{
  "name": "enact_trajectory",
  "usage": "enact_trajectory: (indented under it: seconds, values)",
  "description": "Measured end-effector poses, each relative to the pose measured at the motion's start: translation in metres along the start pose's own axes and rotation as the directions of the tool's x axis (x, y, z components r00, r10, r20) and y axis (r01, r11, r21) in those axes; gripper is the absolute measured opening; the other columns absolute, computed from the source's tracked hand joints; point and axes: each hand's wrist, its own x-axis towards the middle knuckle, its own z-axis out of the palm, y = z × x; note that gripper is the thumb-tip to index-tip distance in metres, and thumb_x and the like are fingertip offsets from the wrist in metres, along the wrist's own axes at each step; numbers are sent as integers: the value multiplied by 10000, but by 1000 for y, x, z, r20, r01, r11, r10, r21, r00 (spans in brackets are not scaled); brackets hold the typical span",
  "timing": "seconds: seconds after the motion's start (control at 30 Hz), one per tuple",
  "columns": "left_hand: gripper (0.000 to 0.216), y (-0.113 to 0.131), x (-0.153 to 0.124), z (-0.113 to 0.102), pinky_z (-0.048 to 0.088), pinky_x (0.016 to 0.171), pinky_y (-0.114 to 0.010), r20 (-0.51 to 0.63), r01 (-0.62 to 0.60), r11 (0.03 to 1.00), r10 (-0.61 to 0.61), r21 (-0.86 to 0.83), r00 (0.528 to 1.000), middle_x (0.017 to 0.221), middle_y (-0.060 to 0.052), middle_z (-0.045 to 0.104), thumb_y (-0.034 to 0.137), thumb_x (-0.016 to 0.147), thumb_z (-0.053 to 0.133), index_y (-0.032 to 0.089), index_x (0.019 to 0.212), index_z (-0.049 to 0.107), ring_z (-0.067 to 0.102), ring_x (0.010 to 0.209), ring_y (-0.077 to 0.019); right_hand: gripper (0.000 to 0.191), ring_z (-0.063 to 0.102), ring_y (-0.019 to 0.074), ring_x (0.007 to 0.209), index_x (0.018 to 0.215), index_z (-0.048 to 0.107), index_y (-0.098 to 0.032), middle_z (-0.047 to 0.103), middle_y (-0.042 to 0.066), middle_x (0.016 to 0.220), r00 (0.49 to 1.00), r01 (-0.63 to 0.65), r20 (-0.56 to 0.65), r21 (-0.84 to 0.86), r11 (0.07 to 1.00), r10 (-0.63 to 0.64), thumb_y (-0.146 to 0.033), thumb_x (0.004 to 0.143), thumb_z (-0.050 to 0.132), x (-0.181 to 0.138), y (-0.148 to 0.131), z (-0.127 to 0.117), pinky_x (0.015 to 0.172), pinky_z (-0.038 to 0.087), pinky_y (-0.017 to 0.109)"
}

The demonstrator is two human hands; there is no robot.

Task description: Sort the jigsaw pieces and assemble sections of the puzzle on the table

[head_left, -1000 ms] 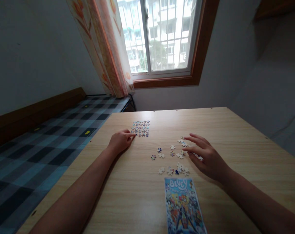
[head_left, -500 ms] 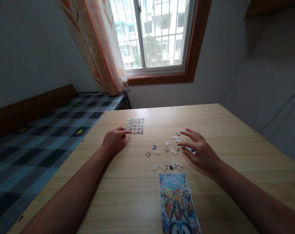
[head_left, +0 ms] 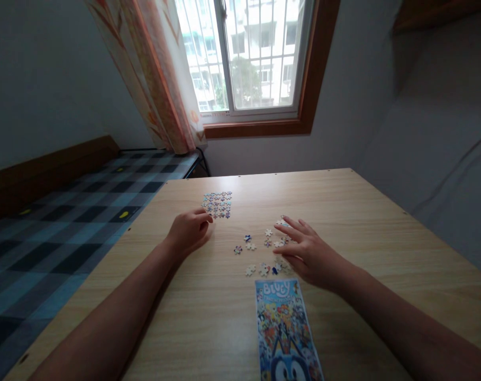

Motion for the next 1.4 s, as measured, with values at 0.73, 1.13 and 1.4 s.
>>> enact_trajectory:
  seconds: [0.73,1.13,1.4]
  values:
    - [221,6,4,-11,416,588,-271,492,126,973,-16,-192,871,572,-17,640,157,633,433,217,514,609,550,578,-162,80,400,279,1402,826,728,-234,554,32,1383,989,9,-150,39,999,-3,-240,884,674,3,4,4,1093,401,607]
    - [230,131,9,-54,549,759,-297,44,-193,860,242,-473,969,958,-49,744,392,904,643,257,1063,740,684,815,-149,59,579,163,860,887,696,-206,689,28,876,898,85,-438,115,990,-26,-214,913,643,16,-25,-4,823,487,350]
    - [192,150,-4,-39,566,669,-265,-89,-231,850,214,-474,973,902,-44,760,327,946,592,227,925,755,699,744,-134,51,593,161,886,920,692,-212,694,17,903,888,106,-458,121,987,-40,-196,911,644,17,-31,-3,848,489,341]
